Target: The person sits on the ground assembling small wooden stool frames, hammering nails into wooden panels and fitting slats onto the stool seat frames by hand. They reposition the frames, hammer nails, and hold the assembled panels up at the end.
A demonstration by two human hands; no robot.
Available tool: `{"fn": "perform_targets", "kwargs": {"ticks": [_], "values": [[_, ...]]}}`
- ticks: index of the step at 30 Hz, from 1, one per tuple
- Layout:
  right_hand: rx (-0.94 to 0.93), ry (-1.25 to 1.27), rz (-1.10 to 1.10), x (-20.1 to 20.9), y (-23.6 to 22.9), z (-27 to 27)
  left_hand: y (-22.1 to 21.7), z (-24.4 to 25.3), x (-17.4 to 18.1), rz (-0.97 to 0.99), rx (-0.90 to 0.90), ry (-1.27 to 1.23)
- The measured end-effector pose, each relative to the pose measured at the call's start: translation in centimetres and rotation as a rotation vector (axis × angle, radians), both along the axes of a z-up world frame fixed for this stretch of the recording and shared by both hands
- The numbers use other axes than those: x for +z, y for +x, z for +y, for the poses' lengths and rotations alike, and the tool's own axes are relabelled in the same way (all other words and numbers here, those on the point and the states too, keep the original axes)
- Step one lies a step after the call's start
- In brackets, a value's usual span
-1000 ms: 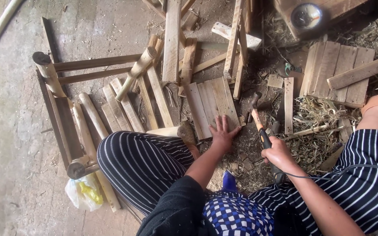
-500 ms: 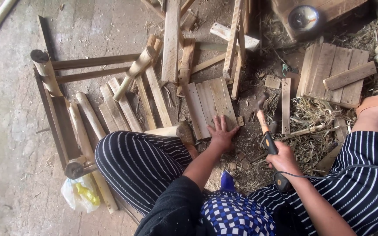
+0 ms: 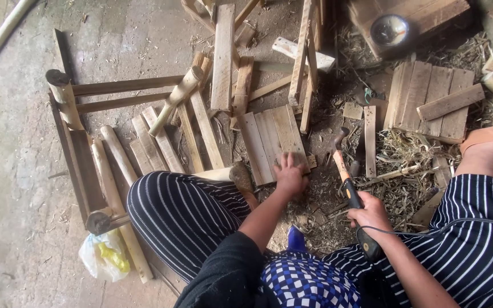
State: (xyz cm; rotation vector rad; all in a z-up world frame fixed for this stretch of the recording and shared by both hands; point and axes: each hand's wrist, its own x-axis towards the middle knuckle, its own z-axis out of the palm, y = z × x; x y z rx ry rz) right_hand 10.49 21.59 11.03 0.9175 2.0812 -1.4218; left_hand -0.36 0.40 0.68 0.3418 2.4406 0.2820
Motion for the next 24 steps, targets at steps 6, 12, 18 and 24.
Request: {"fn": "perform_targets", "kwargs": {"ticks": [6, 12, 18, 24], "values": [[-0.152, -0.208, 0.116, 2.1, 1.2, 0.4, -0.5, 2.7, -16.8, -0.070, 0.451, 0.563], [-0.186, -0.166, 0.280, 2.2, -0.5, 2.5, -0.4, 3.1, -11.8, -0.226, 0.642, 0.539], [-0.404, -0.132, 0.418, 1.6, -2.3, 5.3, 1.9, 3.5, -13.9, -0.269, 0.429, 0.406], [-0.697, -0.241, 0.582, -1.6, -2.4, 8.1, 1.7, 5.8, -1.2, -0.451, -0.244, 0.024]]}}
